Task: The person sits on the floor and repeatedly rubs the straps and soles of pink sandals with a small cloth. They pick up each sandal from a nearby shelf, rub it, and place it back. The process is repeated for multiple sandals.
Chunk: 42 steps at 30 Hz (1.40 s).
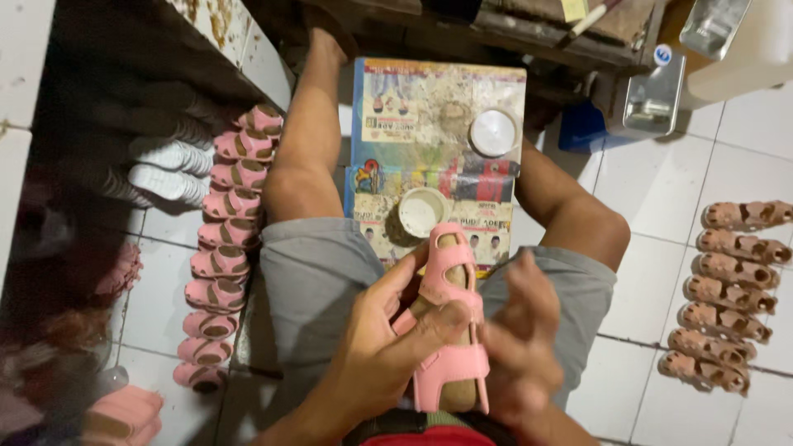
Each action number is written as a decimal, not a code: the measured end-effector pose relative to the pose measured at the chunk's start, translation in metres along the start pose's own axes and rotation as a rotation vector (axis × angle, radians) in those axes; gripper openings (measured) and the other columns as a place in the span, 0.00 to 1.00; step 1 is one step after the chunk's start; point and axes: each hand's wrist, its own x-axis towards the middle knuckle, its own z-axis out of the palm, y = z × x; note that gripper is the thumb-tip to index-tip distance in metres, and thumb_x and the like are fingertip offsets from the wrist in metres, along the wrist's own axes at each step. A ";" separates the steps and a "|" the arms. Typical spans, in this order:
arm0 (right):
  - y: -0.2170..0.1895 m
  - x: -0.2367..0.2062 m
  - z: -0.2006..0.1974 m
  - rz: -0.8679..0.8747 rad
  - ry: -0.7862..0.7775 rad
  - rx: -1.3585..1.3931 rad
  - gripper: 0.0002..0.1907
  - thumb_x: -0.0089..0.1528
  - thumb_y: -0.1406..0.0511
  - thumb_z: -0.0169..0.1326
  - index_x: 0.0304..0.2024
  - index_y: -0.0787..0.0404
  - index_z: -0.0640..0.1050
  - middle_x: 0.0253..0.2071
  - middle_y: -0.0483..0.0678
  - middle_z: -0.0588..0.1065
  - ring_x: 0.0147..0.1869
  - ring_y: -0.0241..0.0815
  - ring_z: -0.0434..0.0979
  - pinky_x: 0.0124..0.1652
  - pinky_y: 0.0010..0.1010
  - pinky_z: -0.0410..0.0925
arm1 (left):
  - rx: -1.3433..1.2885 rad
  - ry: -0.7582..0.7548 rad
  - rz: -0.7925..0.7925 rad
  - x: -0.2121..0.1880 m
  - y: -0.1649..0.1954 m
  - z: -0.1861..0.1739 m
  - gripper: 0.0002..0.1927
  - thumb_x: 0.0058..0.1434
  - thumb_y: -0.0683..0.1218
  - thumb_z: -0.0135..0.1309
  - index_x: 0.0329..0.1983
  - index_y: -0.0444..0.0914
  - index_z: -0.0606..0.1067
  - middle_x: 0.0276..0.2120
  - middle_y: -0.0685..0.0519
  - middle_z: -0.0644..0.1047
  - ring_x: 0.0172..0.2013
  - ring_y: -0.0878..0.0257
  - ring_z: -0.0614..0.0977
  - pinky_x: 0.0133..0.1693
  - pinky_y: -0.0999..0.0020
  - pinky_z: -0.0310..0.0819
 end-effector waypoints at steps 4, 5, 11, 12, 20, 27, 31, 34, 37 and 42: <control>-0.002 0.006 0.010 -0.167 0.033 0.095 0.34 0.74 0.43 0.29 0.63 0.54 0.77 0.74 0.64 0.62 0.84 0.62 0.54 0.80 0.52 0.43 | -0.011 -0.012 0.011 0.003 -0.004 -0.003 0.36 0.65 0.49 0.60 0.72 0.30 0.63 0.48 0.50 0.77 0.45 0.66 0.80 0.47 0.68 0.78; -0.001 0.008 0.013 -0.208 0.106 0.065 0.33 0.74 0.44 0.29 0.59 0.55 0.79 0.71 0.64 0.64 0.82 0.61 0.58 0.79 0.55 0.45 | 0.005 -0.011 0.045 0.005 -0.005 -0.004 0.35 0.65 0.49 0.60 0.71 0.29 0.64 0.49 0.50 0.77 0.46 0.67 0.79 0.48 0.69 0.78; 0.001 0.011 -0.001 0.060 -0.022 -0.012 0.32 0.73 0.44 0.32 0.47 0.61 0.76 0.63 0.71 0.64 0.75 0.66 0.59 0.74 0.63 0.50 | 0.044 0.008 0.045 0.007 -0.011 -0.007 0.33 0.66 0.50 0.59 0.70 0.31 0.67 0.48 0.52 0.77 0.46 0.68 0.79 0.49 0.71 0.76; 0.003 0.009 -0.001 -0.090 0.044 -0.072 0.34 0.73 0.43 0.29 0.46 0.59 0.78 0.62 0.67 0.67 0.75 0.61 0.62 0.75 0.61 0.52 | 0.044 0.011 0.058 0.008 -0.011 -0.009 0.32 0.67 0.51 0.59 0.70 0.30 0.67 0.49 0.52 0.77 0.47 0.69 0.79 0.50 0.72 0.76; 0.015 -0.005 -0.005 -0.269 0.139 -0.261 0.39 0.72 0.41 0.27 0.37 0.60 0.81 0.53 0.61 0.73 0.66 0.55 0.72 0.72 0.59 0.60 | -0.034 0.017 0.008 0.011 -0.018 -0.014 0.28 0.67 0.50 0.56 0.66 0.31 0.68 0.45 0.51 0.77 0.42 0.68 0.80 0.45 0.70 0.78; 0.011 0.009 -0.009 -0.255 0.121 -0.339 0.38 0.73 0.42 0.27 0.40 0.59 0.82 0.52 0.59 0.74 0.63 0.56 0.73 0.71 0.59 0.63 | -0.090 0.011 -0.024 0.012 -0.015 -0.015 0.24 0.68 0.48 0.55 0.63 0.34 0.69 0.40 0.52 0.77 0.38 0.65 0.81 0.40 0.68 0.79; 0.012 0.007 -0.007 -0.098 0.065 -0.121 0.42 0.72 0.39 0.27 0.42 0.62 0.82 0.54 0.62 0.73 0.66 0.56 0.71 0.73 0.56 0.61 | -0.031 0.049 -0.009 0.016 -0.019 -0.017 0.20 0.68 0.48 0.54 0.60 0.33 0.72 0.42 0.53 0.78 0.41 0.69 0.79 0.44 0.72 0.77; 0.019 0.002 -0.005 -0.241 -0.030 -0.059 0.38 0.71 0.37 0.30 0.45 0.59 0.78 0.60 0.67 0.69 0.73 0.60 0.64 0.76 0.59 0.55 | -0.122 0.053 -0.132 0.015 -0.024 -0.018 0.18 0.70 0.50 0.54 0.55 0.32 0.74 0.41 0.52 0.78 0.40 0.68 0.79 0.42 0.71 0.76; 0.028 -0.002 -0.007 -0.342 0.055 -0.154 0.38 0.68 0.36 0.29 0.46 0.52 0.81 0.62 0.59 0.71 0.75 0.52 0.66 0.75 0.52 0.56 | -0.203 0.050 -0.224 0.019 -0.028 -0.019 0.17 0.69 0.51 0.53 0.52 0.33 0.75 0.39 0.52 0.79 0.38 0.67 0.81 0.41 0.71 0.77; 0.031 -0.006 -0.014 -0.286 -0.035 -0.096 0.36 0.69 0.36 0.29 0.42 0.50 0.79 0.59 0.63 0.71 0.73 0.59 0.63 0.75 0.64 0.51 | -0.277 0.049 -0.336 0.019 -0.036 -0.017 0.18 0.69 0.53 0.54 0.49 0.34 0.76 0.37 0.52 0.79 0.36 0.66 0.81 0.38 0.70 0.77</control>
